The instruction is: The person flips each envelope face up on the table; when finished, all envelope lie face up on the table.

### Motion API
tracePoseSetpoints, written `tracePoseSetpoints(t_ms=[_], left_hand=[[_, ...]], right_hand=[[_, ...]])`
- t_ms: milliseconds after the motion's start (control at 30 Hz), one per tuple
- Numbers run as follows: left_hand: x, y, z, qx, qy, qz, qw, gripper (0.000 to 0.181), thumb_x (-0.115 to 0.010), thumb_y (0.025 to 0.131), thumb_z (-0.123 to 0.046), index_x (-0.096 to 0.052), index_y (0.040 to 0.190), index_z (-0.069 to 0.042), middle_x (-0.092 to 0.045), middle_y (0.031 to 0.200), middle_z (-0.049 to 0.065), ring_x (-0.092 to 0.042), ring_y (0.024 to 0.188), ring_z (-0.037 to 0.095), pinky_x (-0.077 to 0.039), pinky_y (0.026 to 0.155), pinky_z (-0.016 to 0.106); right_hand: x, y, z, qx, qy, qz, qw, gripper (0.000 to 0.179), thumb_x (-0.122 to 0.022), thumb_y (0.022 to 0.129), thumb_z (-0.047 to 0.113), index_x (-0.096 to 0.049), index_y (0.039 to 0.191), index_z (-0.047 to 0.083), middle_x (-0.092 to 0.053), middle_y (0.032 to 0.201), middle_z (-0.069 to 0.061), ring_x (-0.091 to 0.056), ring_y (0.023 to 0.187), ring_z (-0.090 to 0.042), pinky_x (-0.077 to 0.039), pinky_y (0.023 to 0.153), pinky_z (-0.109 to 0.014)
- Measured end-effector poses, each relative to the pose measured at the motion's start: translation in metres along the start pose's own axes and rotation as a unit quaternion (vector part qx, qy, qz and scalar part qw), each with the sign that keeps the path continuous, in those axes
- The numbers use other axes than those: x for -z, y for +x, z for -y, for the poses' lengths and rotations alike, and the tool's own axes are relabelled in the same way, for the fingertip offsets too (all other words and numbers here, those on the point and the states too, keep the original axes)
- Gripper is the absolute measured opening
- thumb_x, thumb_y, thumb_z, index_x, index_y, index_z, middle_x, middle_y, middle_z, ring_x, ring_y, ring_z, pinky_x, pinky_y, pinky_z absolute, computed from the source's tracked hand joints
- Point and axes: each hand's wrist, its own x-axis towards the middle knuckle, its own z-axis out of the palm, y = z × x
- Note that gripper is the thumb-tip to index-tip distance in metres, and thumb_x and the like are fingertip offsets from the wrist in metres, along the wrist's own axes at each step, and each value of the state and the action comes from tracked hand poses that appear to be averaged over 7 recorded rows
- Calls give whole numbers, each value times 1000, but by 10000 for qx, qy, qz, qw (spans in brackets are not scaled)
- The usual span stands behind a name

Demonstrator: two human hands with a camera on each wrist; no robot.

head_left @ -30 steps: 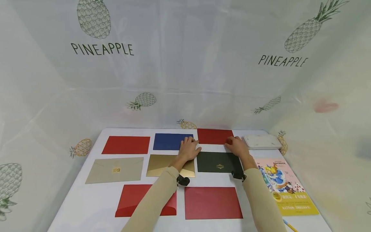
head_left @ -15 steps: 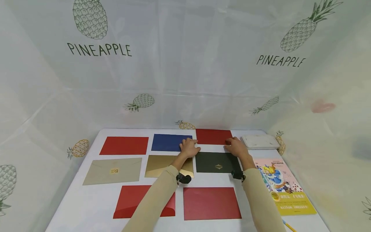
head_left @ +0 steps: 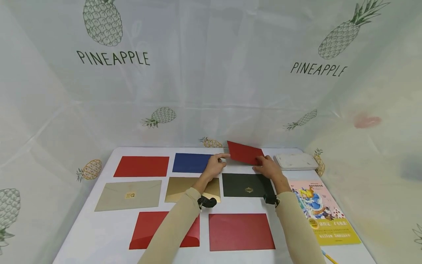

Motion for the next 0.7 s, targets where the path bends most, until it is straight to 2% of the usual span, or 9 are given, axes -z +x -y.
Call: tracePoseSetpoints(t_ms=[33,167,367,533,700], left_hand=[[-1,0,-1,-35,-107,25,9999,42,-58,95,1,-67,133,-15,-59,133,17,-49,83,16,-40,64,27],[-3,2,-1,-128,-88,-44,9999,34,-63,97,-6,-71,127,-19,-63,128,11,-54,96,17,-45,70,28],[-4,0,1,-198,81,-170,9996,24,-69,97,-18,-75,120,-21,-67,115,1,-54,93,16,-47,75,30],[-4,-2,1,-186,241,-326,9990,20,-72,95,-21,-77,114,-20,-67,112,0,-52,89,16,-45,73,30],[-5,-2,1,-203,491,-449,9976,16,-75,92,-27,-78,106,-21,-69,111,-1,-56,95,17,-48,80,31]], right_hand=[[-1,0,-1,25,-13,-28,10000,67,-69,94,39,-46,148,7,-46,137,-31,-55,117,-46,-44,98,-61],[-5,1,-4,17,-4,-146,9999,64,-68,94,38,-44,149,12,-47,132,-28,-58,111,-43,-48,92,-58],[-7,0,-8,67,14,-261,9996,56,-66,96,34,-46,146,19,-48,125,-24,-58,103,-38,-49,89,-55],[-6,-5,-13,412,124,-312,9986,49,-65,98,33,-52,143,17,-50,123,-24,-58,102,-37,-48,89,-56],[2,-11,-17,739,293,-245,9965,45,-67,97,28,-60,138,12,-58,116,-19,-56,101,-32,-48,86,-52]])
